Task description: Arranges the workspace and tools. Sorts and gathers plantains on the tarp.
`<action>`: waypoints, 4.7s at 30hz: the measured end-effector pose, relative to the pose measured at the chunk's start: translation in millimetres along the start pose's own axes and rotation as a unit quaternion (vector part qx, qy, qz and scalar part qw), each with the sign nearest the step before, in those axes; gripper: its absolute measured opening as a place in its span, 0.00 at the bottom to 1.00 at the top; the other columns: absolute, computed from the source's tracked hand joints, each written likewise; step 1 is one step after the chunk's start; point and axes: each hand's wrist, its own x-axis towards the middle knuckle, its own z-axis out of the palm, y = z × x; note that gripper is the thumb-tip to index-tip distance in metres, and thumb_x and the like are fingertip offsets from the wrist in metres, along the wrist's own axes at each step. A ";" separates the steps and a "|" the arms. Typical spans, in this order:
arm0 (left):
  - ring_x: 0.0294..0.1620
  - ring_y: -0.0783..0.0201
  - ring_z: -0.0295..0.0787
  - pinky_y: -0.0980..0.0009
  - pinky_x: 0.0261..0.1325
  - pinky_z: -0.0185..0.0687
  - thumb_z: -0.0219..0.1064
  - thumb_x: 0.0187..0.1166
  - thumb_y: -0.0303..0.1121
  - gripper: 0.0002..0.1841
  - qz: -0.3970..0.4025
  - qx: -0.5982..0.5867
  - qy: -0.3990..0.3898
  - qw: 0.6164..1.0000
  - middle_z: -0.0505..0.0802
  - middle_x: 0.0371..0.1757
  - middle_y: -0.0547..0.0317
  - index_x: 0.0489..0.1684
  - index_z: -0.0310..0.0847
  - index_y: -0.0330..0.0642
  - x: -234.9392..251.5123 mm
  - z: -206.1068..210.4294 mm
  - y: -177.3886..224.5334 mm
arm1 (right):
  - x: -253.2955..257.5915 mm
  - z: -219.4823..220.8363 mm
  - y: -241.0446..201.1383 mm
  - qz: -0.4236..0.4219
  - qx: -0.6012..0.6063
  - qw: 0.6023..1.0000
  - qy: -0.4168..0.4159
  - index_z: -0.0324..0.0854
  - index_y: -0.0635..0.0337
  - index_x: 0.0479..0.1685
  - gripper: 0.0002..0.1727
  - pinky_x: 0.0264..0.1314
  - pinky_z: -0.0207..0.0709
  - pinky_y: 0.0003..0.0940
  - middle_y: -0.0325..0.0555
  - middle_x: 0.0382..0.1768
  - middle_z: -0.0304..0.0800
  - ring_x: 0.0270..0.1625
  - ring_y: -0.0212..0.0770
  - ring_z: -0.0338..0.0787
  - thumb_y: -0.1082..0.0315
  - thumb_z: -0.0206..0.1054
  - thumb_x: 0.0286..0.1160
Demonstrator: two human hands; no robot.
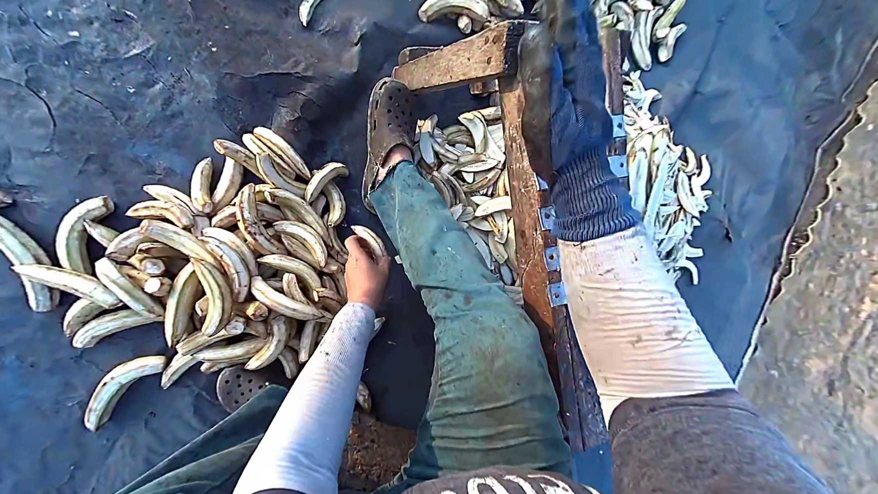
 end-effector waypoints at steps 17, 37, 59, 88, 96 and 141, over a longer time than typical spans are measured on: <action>0.65 0.43 0.87 0.49 0.70 0.82 0.65 0.87 0.40 0.25 0.224 -0.044 -0.035 0.973 0.86 0.65 0.33 0.72 0.73 0.28 -58.8 -11.8 36.7 | -198.3 -113.0 -5.6 0.166 -0.033 0.981 -0.095 0.52 0.40 0.95 0.36 0.61 0.82 0.58 0.53 0.73 0.83 0.62 0.52 0.89 0.51 0.56 0.88; 0.86 0.30 0.64 0.36 0.76 0.72 0.59 0.83 0.24 0.28 -0.005 0.347 -0.225 0.910 0.69 0.85 0.30 0.86 0.64 0.38 -68.6 19.4 -62.7 | -149.3 -50.4 50.2 0.170 -0.273 0.943 -0.088 0.40 0.44 0.98 0.38 0.90 0.30 0.72 0.43 0.97 0.37 0.98 0.53 0.37 0.40 0.32 0.91; 0.40 0.63 0.85 0.64 0.46 0.84 0.74 0.79 0.37 0.22 0.112 -0.258 0.046 0.959 0.85 0.46 0.50 0.60 0.71 0.35 -43.4 -114.8 123.2 | -51.1 -6.5 -73.0 -0.133 -0.146 0.939 -0.281 0.49 0.42 0.96 0.48 0.88 0.41 0.74 0.48 0.91 0.59 0.89 0.58 0.64 0.31 0.52 0.77; 0.75 0.38 0.77 0.36 0.63 0.75 0.77 0.72 0.28 0.21 0.215 0.519 -0.169 0.810 0.87 0.66 0.44 0.65 0.85 0.43 -34.7 -135.2 -66.6 | -164.1 -61.6 45.7 0.124 -0.250 0.954 -0.112 0.48 0.44 0.96 0.37 0.90 0.30 0.73 0.41 0.96 0.44 0.97 0.52 0.40 0.42 0.32 0.91; 0.70 0.39 0.79 0.38 0.63 0.74 0.76 0.70 0.24 0.19 0.225 0.532 -0.167 0.799 0.87 0.63 0.46 0.61 0.87 0.46 -24.6 -129.5 -75.3 | -22.3 -12.8 47.6 0.186 -0.282 0.936 -0.103 0.38 0.50 0.97 0.39 0.92 0.28 0.66 0.46 0.97 0.40 0.97 0.51 0.39 0.41 0.29 0.91; 0.79 0.38 0.73 0.35 0.68 0.73 0.70 0.79 0.35 0.19 0.170 0.470 -0.188 0.846 0.84 0.73 0.46 0.69 0.86 0.47 -15.2 -83.2 -59.3 | -193.4 -69.7 47.6 0.151 -0.278 0.943 -0.106 0.41 0.46 0.98 0.38 0.92 0.39 0.66 0.42 0.97 0.39 0.97 0.49 0.41 0.41 0.27 0.91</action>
